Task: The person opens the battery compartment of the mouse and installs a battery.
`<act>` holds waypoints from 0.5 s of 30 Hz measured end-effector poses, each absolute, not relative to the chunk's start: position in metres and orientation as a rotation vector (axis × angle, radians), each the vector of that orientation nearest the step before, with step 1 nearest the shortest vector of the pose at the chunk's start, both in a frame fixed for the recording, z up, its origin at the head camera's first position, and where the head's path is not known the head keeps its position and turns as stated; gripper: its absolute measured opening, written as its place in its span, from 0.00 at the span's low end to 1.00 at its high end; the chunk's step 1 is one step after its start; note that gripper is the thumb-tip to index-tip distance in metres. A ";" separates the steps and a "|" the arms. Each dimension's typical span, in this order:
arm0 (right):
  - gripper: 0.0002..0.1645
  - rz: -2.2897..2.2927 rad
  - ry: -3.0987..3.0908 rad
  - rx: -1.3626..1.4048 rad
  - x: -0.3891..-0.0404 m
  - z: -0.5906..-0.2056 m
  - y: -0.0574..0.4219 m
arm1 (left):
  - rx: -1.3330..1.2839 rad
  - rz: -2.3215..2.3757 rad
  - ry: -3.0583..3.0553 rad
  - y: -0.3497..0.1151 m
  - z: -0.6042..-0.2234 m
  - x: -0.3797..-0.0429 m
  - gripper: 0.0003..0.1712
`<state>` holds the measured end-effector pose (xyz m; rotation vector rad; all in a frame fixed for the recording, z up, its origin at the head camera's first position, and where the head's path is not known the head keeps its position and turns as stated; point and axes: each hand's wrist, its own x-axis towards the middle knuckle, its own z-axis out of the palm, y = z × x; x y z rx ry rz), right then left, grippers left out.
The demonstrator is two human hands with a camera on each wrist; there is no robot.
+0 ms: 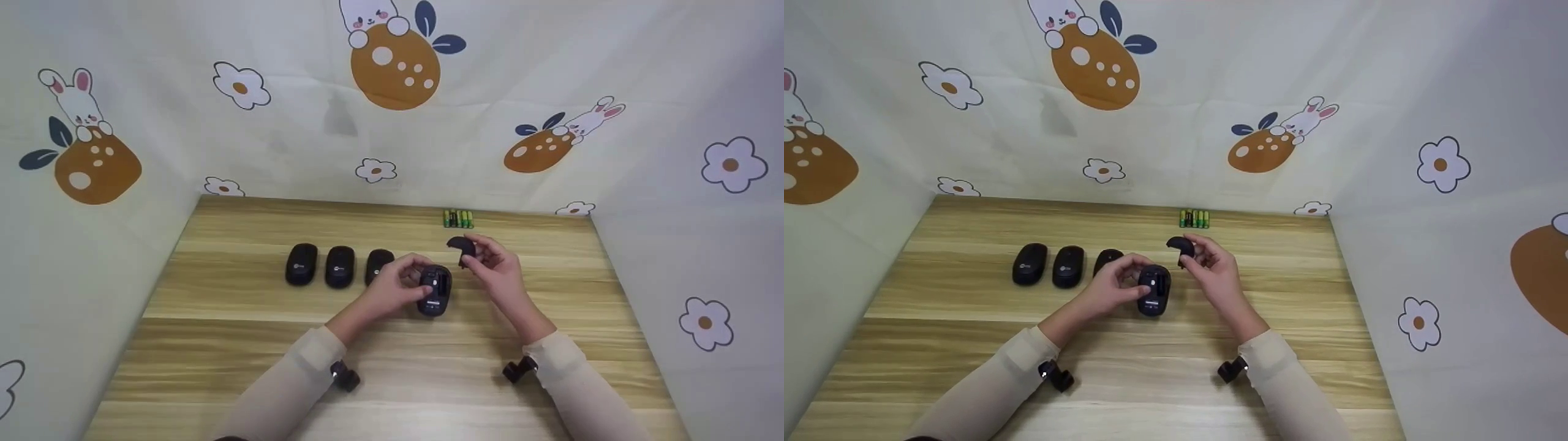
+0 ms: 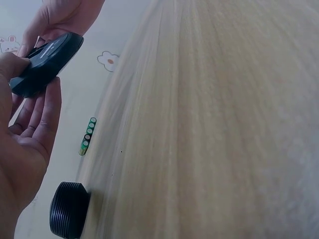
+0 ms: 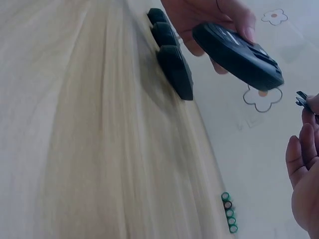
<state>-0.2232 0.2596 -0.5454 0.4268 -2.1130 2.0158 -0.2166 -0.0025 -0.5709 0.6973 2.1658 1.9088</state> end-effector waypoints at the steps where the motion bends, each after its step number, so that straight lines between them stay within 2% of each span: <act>1: 0.24 2.011 -2.124 0.418 -0.224 -0.545 0.262 | 0.695 1.908 2.168 -0.002 -0.571 -0.217 0.26; 15: 0.23 1.980 -2.324 0.280 -0.248 -0.552 0.297 | 0.669 1.905 2.169 -0.002 -0.572 -0.217 0.26</act>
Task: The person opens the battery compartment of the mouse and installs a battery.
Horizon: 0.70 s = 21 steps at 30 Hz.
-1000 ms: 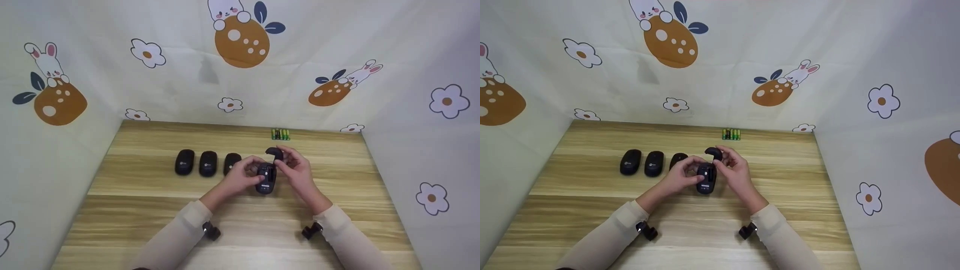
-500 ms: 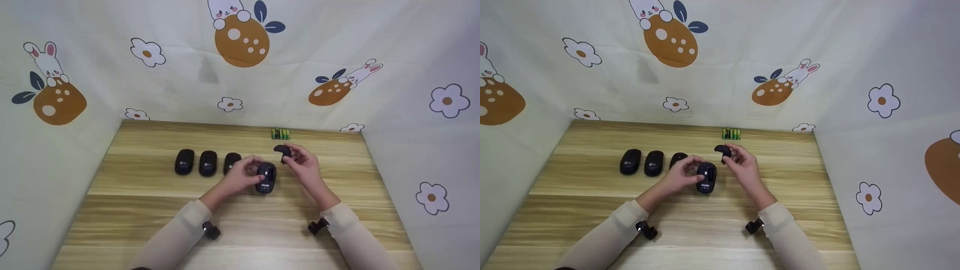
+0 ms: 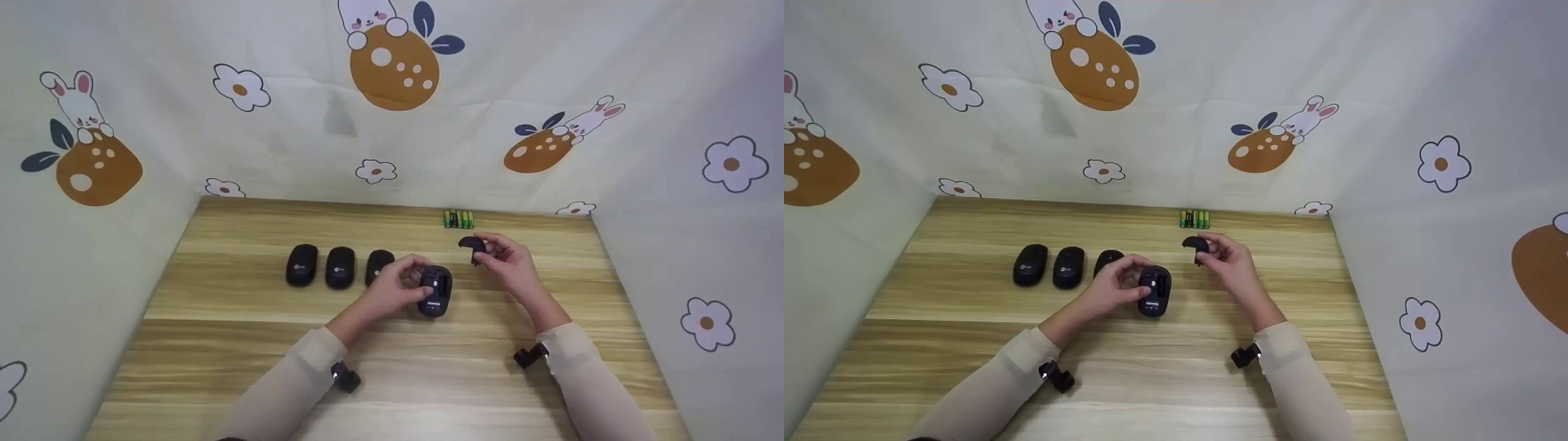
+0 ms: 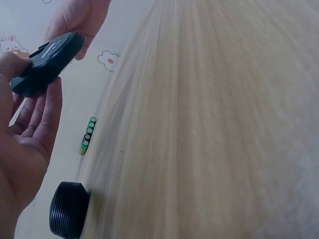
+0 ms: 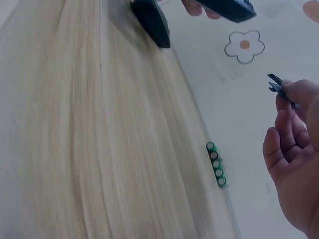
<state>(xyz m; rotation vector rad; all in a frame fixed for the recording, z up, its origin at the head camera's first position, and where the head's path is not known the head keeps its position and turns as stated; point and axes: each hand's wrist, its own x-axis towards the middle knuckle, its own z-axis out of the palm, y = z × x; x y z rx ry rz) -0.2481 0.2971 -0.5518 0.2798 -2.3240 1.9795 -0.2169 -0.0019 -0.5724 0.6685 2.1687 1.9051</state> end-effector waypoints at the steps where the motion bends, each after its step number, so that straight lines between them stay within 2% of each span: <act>1: 0.23 1.961 -2.342 0.275 -0.250 -0.553 0.299 | 0.667 1.904 2.167 -0.002 -0.573 -0.217 0.26; 21: 0.23 1.763 -2.595 0.214 -0.280 -0.580 0.310 | 0.668 1.917 2.139 -0.001 -0.570 -0.218 0.26</act>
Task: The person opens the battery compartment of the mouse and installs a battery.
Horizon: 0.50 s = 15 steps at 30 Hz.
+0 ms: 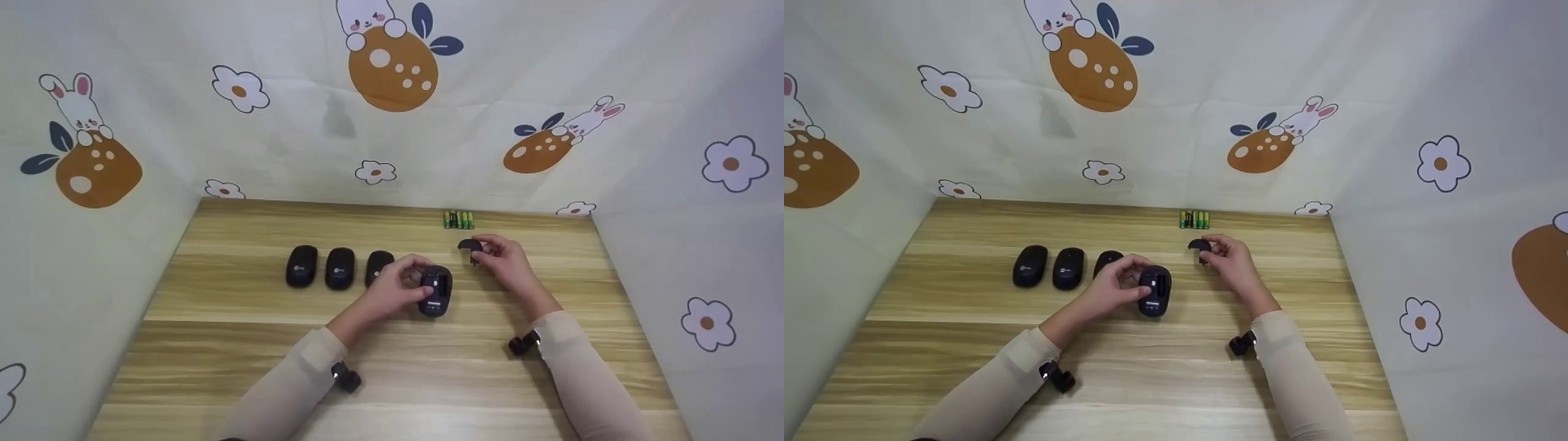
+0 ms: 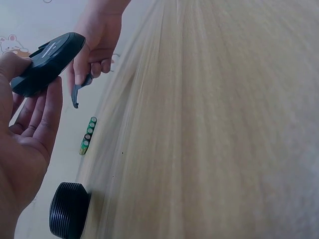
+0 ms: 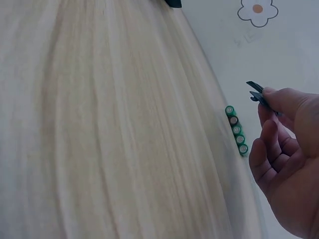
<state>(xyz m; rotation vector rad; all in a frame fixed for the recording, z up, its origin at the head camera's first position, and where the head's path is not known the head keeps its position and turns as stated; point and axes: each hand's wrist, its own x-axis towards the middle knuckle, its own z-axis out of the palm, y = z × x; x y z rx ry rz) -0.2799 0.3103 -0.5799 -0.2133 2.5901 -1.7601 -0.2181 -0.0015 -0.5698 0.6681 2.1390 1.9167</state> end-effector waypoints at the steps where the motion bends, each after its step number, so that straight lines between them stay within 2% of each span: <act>1: 0.23 -1.750 2.596 -0.209 -0.281 -0.581 0.311 | 0.669 1.918 2.139 -0.001 -0.570 -0.218 0.26; 15: 0.23 -1.627 2.665 -0.214 -0.294 -0.587 0.312 | 0.664 1.901 2.146 -0.001 -0.570 -0.219 0.27</act>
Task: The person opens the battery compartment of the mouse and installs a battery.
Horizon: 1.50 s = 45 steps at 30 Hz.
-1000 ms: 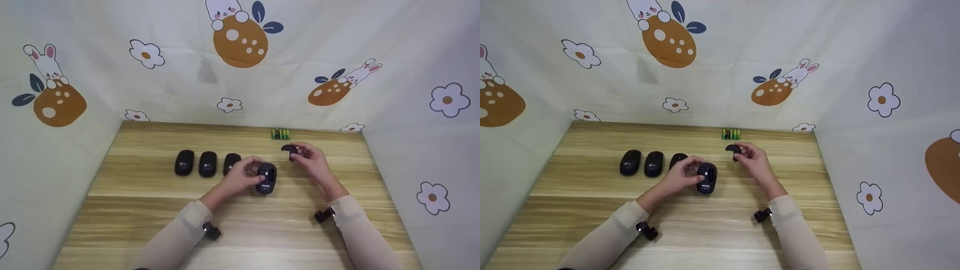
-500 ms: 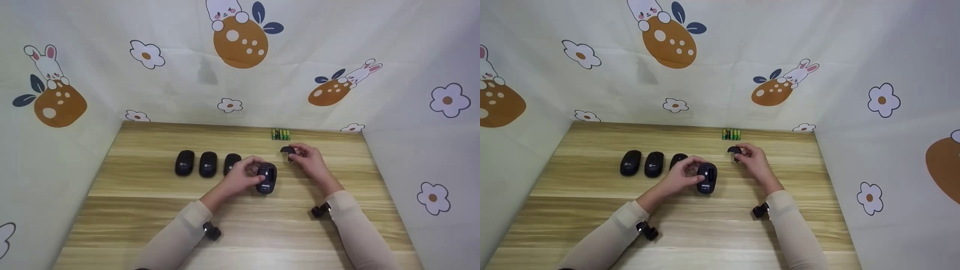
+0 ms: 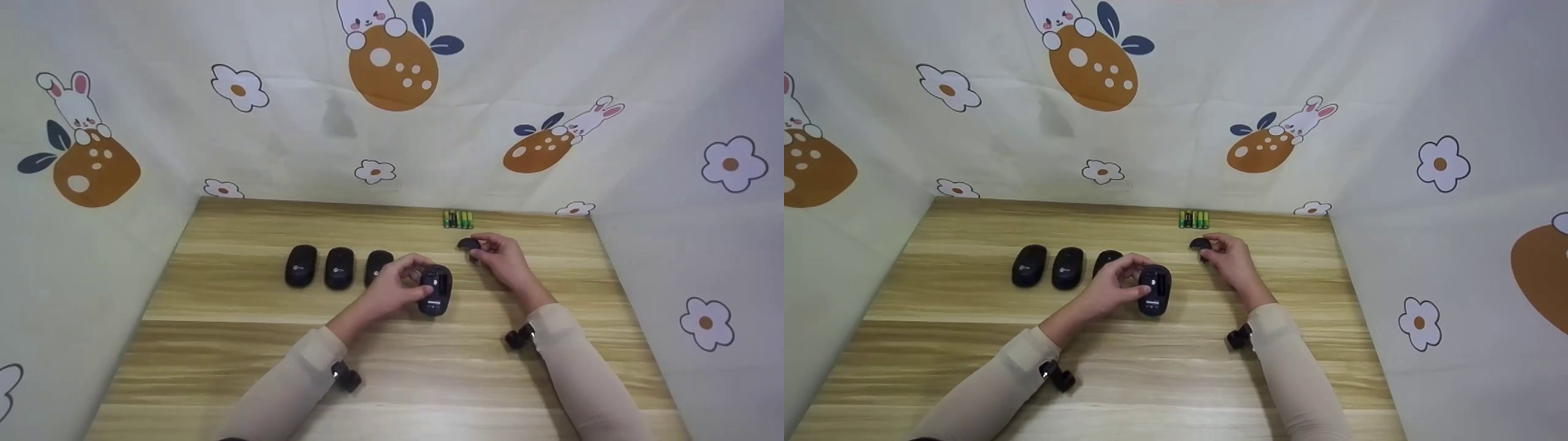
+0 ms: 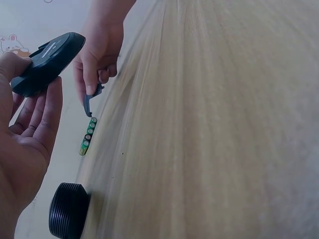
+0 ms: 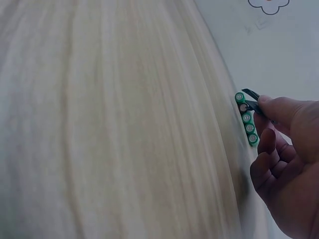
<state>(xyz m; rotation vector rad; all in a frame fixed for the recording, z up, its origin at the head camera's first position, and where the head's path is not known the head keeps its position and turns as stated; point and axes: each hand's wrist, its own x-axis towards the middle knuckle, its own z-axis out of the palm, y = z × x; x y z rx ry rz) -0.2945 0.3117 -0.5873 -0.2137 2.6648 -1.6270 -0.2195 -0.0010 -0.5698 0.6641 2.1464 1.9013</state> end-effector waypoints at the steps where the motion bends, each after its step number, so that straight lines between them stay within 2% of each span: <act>1: 0.23 -1.618 2.668 -0.216 -0.295 -0.588 0.311 | 0.664 1.900 2.149 -0.001 -0.570 -0.219 0.27; 19: 0.23 -1.331 2.833 -0.239 -0.299 -0.592 0.309 | 0.647 1.902 2.157 -0.003 -0.569 -0.218 0.27; 45: 0.20 -1.233 2.812 -0.291 -0.302 -0.588 0.312 | 0.680 1.921 2.149 -0.001 -0.573 -0.221 0.27</act>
